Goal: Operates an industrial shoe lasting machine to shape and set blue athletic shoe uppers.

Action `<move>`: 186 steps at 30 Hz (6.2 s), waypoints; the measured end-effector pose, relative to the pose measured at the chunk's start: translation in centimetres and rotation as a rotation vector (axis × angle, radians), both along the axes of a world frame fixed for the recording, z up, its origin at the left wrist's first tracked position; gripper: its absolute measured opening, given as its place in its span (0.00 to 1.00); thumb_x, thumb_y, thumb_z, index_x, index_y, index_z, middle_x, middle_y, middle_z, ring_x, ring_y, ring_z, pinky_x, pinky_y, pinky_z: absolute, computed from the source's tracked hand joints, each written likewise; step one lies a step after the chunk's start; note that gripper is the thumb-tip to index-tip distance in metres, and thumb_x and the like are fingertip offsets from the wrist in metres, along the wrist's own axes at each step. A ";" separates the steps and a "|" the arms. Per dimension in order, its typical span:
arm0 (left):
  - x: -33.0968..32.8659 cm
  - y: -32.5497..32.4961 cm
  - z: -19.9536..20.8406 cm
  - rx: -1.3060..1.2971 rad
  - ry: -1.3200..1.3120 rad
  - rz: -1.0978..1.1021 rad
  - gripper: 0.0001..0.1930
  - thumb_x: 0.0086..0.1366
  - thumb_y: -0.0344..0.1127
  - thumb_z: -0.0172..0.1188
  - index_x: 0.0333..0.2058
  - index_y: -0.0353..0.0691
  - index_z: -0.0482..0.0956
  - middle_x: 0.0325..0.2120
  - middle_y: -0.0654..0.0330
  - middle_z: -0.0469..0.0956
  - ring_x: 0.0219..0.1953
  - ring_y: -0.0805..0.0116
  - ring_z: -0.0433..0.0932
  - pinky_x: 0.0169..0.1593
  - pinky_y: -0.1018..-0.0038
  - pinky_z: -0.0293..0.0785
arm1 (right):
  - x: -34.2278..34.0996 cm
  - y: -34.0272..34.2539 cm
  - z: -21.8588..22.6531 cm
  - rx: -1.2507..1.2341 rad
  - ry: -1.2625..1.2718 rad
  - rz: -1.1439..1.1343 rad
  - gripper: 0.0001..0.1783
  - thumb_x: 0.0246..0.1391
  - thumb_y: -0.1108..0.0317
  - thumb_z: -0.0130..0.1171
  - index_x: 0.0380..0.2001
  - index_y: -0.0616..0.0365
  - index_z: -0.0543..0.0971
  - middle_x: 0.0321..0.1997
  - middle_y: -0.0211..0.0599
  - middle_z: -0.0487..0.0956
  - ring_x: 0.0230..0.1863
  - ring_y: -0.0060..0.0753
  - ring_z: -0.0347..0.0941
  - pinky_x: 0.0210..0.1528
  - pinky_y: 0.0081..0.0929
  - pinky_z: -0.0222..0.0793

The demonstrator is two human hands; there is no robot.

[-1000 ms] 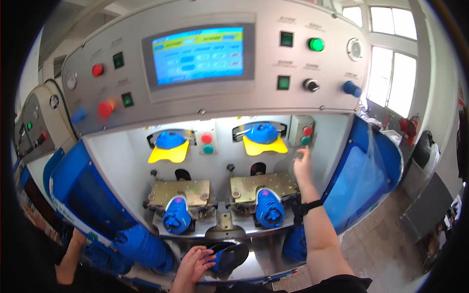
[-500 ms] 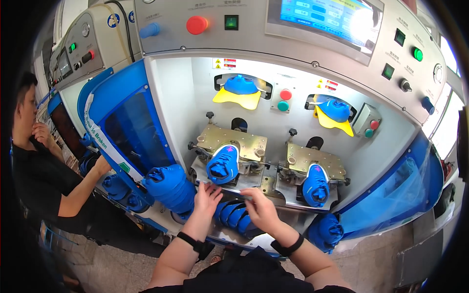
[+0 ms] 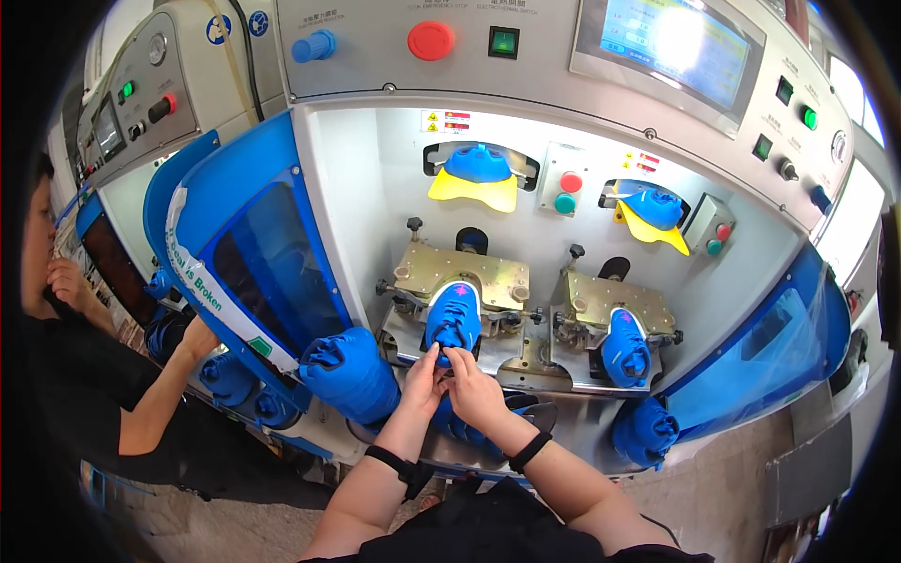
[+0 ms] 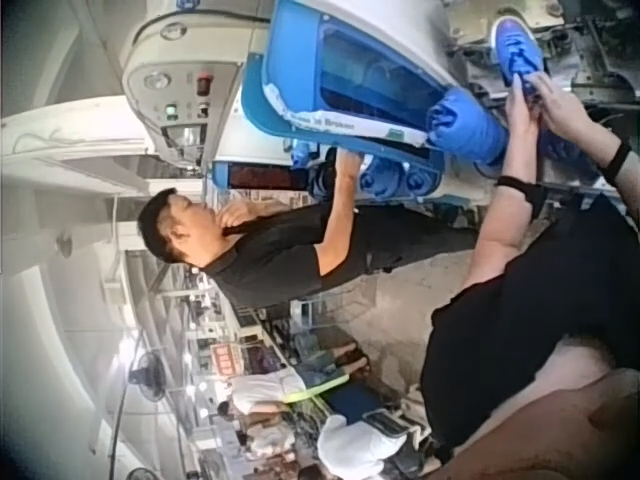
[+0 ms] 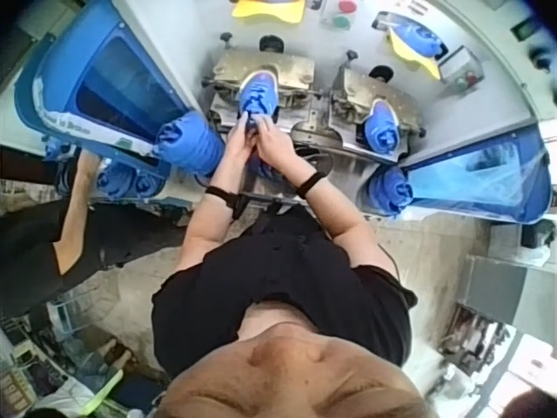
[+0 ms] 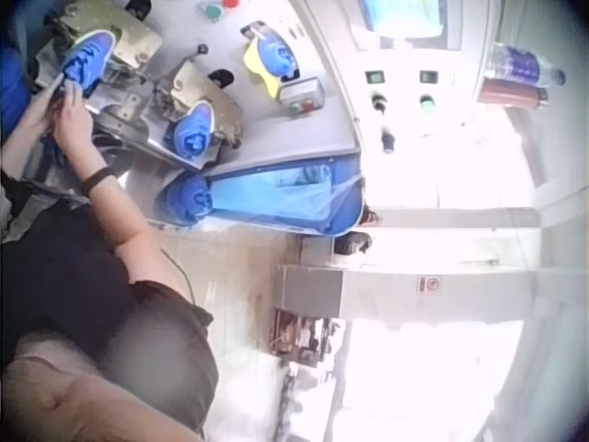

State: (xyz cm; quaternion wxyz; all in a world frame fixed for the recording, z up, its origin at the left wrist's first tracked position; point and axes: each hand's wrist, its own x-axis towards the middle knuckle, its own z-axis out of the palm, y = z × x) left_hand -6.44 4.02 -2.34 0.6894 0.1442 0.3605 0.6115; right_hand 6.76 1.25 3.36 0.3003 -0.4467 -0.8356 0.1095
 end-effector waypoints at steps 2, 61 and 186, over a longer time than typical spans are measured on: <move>-0.4 0.4 -0.7 -0.004 0.036 0.005 0.13 0.66 0.47 0.59 0.41 0.45 0.75 0.34 0.67 0.77 0.35 0.75 0.77 0.33 0.74 0.76 | -0.2 -0.3 -0.8 -0.007 0.000 -0.020 0.32 0.50 0.72 0.57 0.60 0.57 0.62 0.60 0.43 0.68 0.42 0.48 0.79 0.38 0.38 0.77; -0.8 1.2 -4.4 0.155 0.058 0.037 0.23 0.74 0.55 0.39 0.45 0.40 0.71 0.43 0.56 0.76 0.46 0.64 0.76 0.50 0.66 0.74 | 1.9 -0.9 -0.1 -0.139 -0.029 0.036 0.40 0.49 0.70 0.61 0.65 0.50 0.57 0.65 0.37 0.65 0.51 0.47 0.75 0.45 0.40 0.76; -1.7 -4.2 2.5 0.053 -0.341 -0.225 0.16 0.70 0.42 0.54 0.51 0.41 0.68 0.42 0.59 0.77 0.44 0.65 0.79 0.47 0.66 0.79 | -1.5 -2.1 1.9 0.253 0.067 -0.105 0.15 0.46 0.68 0.67 0.39 0.54 0.76 0.38 0.39 0.74 0.33 0.44 0.73 0.32 0.36 0.70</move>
